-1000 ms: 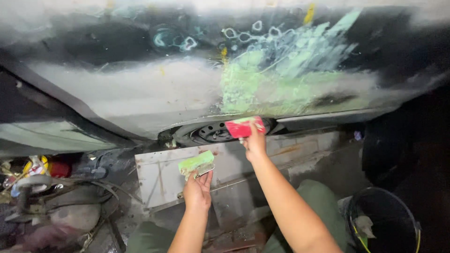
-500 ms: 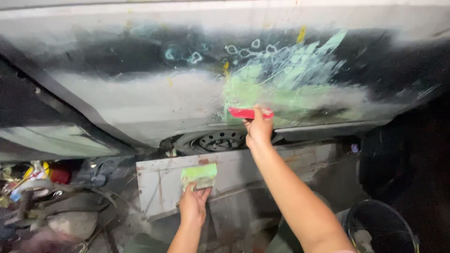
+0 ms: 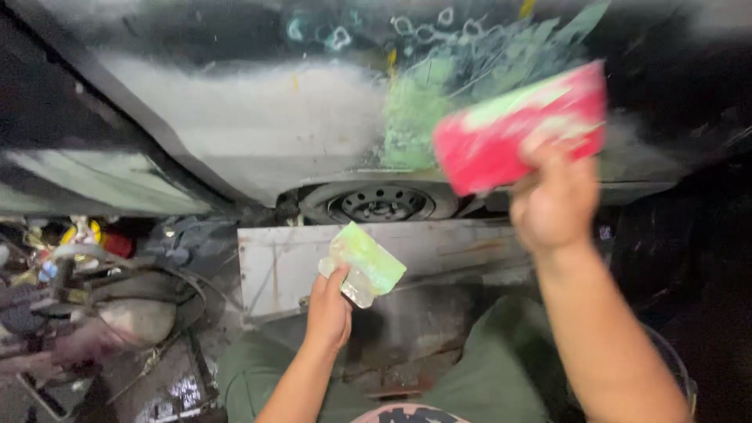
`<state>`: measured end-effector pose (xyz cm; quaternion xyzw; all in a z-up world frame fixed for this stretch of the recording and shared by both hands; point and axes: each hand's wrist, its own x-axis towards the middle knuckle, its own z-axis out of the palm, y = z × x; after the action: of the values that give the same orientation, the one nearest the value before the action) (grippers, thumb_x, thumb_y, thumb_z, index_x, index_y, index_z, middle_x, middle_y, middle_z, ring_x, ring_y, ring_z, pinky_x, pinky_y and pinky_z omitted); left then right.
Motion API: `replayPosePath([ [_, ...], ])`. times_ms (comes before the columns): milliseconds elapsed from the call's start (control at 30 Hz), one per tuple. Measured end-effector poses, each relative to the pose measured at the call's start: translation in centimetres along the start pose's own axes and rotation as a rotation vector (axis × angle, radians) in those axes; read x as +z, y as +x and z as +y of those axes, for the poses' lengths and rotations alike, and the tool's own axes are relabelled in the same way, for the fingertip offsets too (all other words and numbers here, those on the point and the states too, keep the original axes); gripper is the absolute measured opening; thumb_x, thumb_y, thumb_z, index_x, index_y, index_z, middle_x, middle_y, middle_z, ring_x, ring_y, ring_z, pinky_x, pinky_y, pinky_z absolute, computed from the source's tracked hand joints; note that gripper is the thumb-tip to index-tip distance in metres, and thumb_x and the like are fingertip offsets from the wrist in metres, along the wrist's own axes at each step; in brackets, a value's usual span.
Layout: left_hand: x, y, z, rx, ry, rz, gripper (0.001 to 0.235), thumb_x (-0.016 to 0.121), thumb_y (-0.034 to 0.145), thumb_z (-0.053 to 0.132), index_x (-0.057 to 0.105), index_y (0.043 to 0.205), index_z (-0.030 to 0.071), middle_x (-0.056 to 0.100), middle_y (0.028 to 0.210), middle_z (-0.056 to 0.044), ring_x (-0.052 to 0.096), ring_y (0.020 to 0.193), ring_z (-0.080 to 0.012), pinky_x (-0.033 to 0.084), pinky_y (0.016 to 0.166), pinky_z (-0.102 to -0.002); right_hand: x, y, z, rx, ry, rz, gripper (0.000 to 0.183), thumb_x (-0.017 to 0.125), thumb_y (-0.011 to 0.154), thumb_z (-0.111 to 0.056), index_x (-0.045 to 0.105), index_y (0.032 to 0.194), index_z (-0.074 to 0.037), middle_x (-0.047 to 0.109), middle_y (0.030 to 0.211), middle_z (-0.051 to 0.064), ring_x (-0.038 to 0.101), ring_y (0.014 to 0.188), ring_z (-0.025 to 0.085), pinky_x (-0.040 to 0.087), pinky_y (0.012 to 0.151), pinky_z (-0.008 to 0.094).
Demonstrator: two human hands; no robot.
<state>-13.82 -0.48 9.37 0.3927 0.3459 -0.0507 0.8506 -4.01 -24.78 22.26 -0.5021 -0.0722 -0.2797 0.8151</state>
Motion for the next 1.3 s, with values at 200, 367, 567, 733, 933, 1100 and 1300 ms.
replayPosePath([
  [200,-0.1,-1.6,0.2,0.095,0.140,-0.156,0.048,0.055,0.094,0.016,0.062,0.138,-0.002,0.072,0.130,-0.015,0.067,0.115,-0.0270,0.052,0.096,-0.039,-2.9,-7.6,1.5,-0.027,-0.976,-0.596,0.025,0.061,0.098,-0.024,0.077,0.112,-0.011,0.078,0.103,0.001,0.070,0.092,0.013,0.051,0.081,0.028],
  [367,1.8,-2.4,0.3,0.196,0.316,-0.175,0.039,0.058,0.093,0.018,0.070,0.125,0.000,0.077,0.118,-0.011,0.069,0.104,-0.0218,0.054,0.090,-0.036,-5.3,-9.2,2.3,-0.403,-0.993,-0.980,0.030,0.067,0.095,-0.006,0.068,0.125,-0.008,0.074,0.114,0.009,0.072,0.100,0.027,0.057,0.087,0.039],
  [567,2.9,-3.1,-1.0,0.252,0.231,-0.243,0.041,0.060,0.093,0.013,0.064,0.130,-0.004,0.071,0.120,-0.014,0.064,0.106,-0.0214,0.055,0.093,-0.042,-7.4,-10.0,3.3,-0.390,-1.105,-1.023,0.034,0.060,0.099,-0.019,0.066,0.131,-0.010,0.074,0.114,0.009,0.071,0.102,0.030,0.057,0.086,0.041],
  [733,3.7,-4.9,0.1,0.235,0.182,-0.257,0.046,0.061,0.095,0.010,0.060,0.139,-0.005,0.068,0.127,-0.014,0.062,0.113,-0.0214,0.054,0.100,-0.048,-12.6,-11.4,8.6,-0.272,-1.130,-0.973,0.040,0.063,0.091,-0.016,0.068,0.131,-0.014,0.074,0.118,0.010,0.070,0.113,0.029,0.058,0.094,0.042],
  [933,2.8,-6.0,2.4,0.334,0.390,-0.294,0.043,0.058,0.093,0.026,0.070,0.127,0.003,0.078,0.120,-0.007,0.070,0.108,-0.0169,0.057,0.094,-0.034,-15.8,-15.1,13.7,0.242,-1.287,-0.909,0.051,0.068,0.079,-0.008,0.065,0.130,-0.014,0.070,0.123,0.008,0.067,0.108,0.037,0.053,0.080,0.049],
  [1100,1.5,-6.4,4.3,0.887,0.828,-0.418,0.040,0.041,0.104,0.031,0.067,0.121,0.007,0.075,0.106,-0.005,0.069,0.098,-0.0211,0.051,0.087,-0.034,-13.1,-16.7,11.0,0.671,-0.456,-0.033,0.032,0.064,0.098,-0.020,0.066,0.073,0.000,0.068,0.058,0.014,0.062,0.045,0.021,0.051,0.049,0.030],
  [1300,1.3,-5.3,3.5,1.057,0.968,-0.665,0.035,0.046,0.105,0.013,0.061,0.136,0.009,0.067,0.132,-0.012,0.063,0.122,-0.0300,0.046,0.106,-0.041,-9.6,-16.1,8.2,0.721,-0.224,-0.023,0.020,0.065,0.093,-0.019,0.057,0.077,-0.010,0.056,0.061,0.004,0.056,0.049,0.017,0.047,0.044,0.031],
])
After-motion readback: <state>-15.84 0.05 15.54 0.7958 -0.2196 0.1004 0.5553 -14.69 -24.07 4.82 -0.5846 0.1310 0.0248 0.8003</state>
